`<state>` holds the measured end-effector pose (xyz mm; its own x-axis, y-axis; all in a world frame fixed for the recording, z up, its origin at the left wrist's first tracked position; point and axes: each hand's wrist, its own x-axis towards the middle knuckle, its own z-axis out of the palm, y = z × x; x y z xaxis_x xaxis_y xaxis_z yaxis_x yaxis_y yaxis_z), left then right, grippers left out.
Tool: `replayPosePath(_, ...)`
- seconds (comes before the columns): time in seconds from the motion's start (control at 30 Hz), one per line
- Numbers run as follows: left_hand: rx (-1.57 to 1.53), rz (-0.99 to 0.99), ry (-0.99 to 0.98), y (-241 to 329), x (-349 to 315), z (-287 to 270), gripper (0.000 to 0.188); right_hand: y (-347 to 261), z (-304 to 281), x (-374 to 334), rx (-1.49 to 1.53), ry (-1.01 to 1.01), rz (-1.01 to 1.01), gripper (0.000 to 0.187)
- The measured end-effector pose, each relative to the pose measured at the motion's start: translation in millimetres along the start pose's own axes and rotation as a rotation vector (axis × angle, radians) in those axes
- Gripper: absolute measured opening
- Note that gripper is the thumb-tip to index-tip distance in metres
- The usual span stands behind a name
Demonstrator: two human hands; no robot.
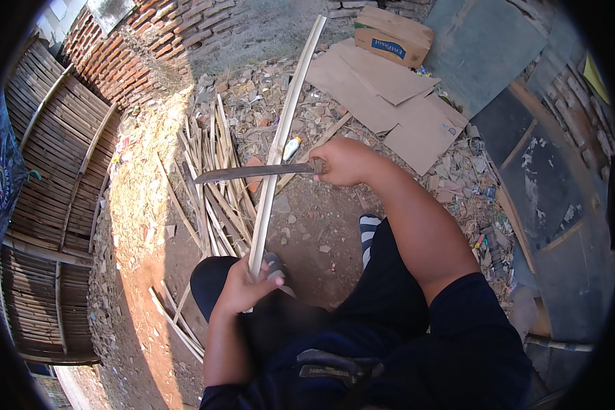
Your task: The person scrapes a strip of bamboo with a knife while holding it by hand, removing layers of the wood over an outdoor workshop area.
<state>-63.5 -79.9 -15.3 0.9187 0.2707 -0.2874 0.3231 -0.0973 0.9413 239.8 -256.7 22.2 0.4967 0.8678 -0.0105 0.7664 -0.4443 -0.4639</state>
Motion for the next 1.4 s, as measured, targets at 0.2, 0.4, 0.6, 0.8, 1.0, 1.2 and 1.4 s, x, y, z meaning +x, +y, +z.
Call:
replayPosePath(0.2,0.017,-0.009,-0.032,7.0,-2.4,0.6,0.042,43.1,-0.3,12.2,0.060,0.138,0.105,0.049)
replayPosePath(0.4,0.051,0.023,-0.029,5.5,-3.3,0.8,0.043,83.6,2.2,21.9,0.196,0.363,0.354,0.055)
replayPosePath(0.6,-0.045,-0.004,-0.011,-1.7,0.5,1.6,0.042,8.0,-3.5,5.0,0.037,-0.050,0.086,0.054)
replayPosePath(0.8,0.065,0.009,-0.022,-3.7,-2.3,-4.5,0.041,22.0,-8.7,8.0,0.074,-0.060,0.061,0.054)
replayPosePath(1.0,0.053,0.002,-0.027,1.6,-1.6,0.2,0.040,85.8,0.5,22.0,0.184,0.338,0.387,0.059)
replayPosePath(1.2,0.028,-0.028,0.004,1.5,1.1,2.4,0.040,23.4,-3.0,4.3,0.054,-0.025,0.112,0.062)
replayPosePath(1.4,0.043,-0.021,-0.017,2.6,-3.0,0.3,0.041,10.0,-11.5,4.6,0.012,-0.173,0.024,0.062)
